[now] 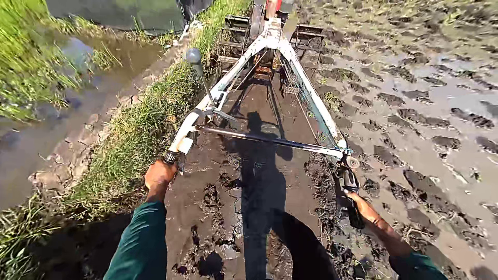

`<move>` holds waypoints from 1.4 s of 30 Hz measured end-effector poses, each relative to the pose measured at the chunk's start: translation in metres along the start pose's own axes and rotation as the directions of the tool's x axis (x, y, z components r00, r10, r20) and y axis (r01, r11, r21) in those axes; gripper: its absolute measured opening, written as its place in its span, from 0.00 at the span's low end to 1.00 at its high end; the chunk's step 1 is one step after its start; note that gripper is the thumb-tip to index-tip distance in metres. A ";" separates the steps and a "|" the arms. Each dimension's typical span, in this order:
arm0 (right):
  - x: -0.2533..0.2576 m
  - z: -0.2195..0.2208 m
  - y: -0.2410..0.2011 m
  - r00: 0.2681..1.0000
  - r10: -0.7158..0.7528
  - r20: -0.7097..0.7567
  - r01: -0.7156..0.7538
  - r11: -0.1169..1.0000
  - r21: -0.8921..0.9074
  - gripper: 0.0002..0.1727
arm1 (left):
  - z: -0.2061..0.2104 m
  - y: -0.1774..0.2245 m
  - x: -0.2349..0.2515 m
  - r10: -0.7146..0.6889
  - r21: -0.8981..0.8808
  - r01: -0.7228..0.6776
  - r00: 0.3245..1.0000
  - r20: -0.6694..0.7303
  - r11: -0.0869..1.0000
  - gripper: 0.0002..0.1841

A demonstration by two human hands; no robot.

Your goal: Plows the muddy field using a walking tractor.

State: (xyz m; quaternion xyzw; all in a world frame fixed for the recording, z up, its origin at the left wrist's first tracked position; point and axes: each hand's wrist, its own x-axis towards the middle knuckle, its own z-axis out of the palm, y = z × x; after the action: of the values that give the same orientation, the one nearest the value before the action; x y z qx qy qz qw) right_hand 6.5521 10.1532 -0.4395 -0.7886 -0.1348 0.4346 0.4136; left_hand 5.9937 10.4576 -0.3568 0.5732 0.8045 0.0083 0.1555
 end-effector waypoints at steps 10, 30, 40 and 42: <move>0.182 -0.021 -0.087 0.998 0.033 0.057 -0.036 0.998 0.060 0.29 | 0.032 0.152 0.111 -0.020 -0.008 0.020 0.996 -0.088 1.000 0.38; 0.522 -0.037 -0.315 0.994 0.081 0.077 -0.089 0.991 0.100 0.24 | 0.042 0.495 0.312 -0.089 0.020 0.089 0.996 -0.009 0.996 0.35; 0.667 -0.027 -0.452 1.000 0.001 0.023 -0.003 0.996 0.087 0.27 | 0.050 0.650 0.432 -0.043 0.014 0.043 0.998 -0.035 0.999 0.35; 0.689 -0.017 -0.477 1.000 0.009 0.027 -0.011 0.996 0.085 0.28 | 0.055 0.678 0.458 -0.083 0.031 0.084 0.995 -0.051 0.996 0.34</move>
State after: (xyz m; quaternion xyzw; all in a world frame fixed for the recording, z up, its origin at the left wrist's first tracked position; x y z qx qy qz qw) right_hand 7.0390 10.8350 -0.4628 -0.7651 -0.1177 0.4523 0.4429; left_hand 6.4967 11.1044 -0.3891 0.5412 0.8314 0.0028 0.1261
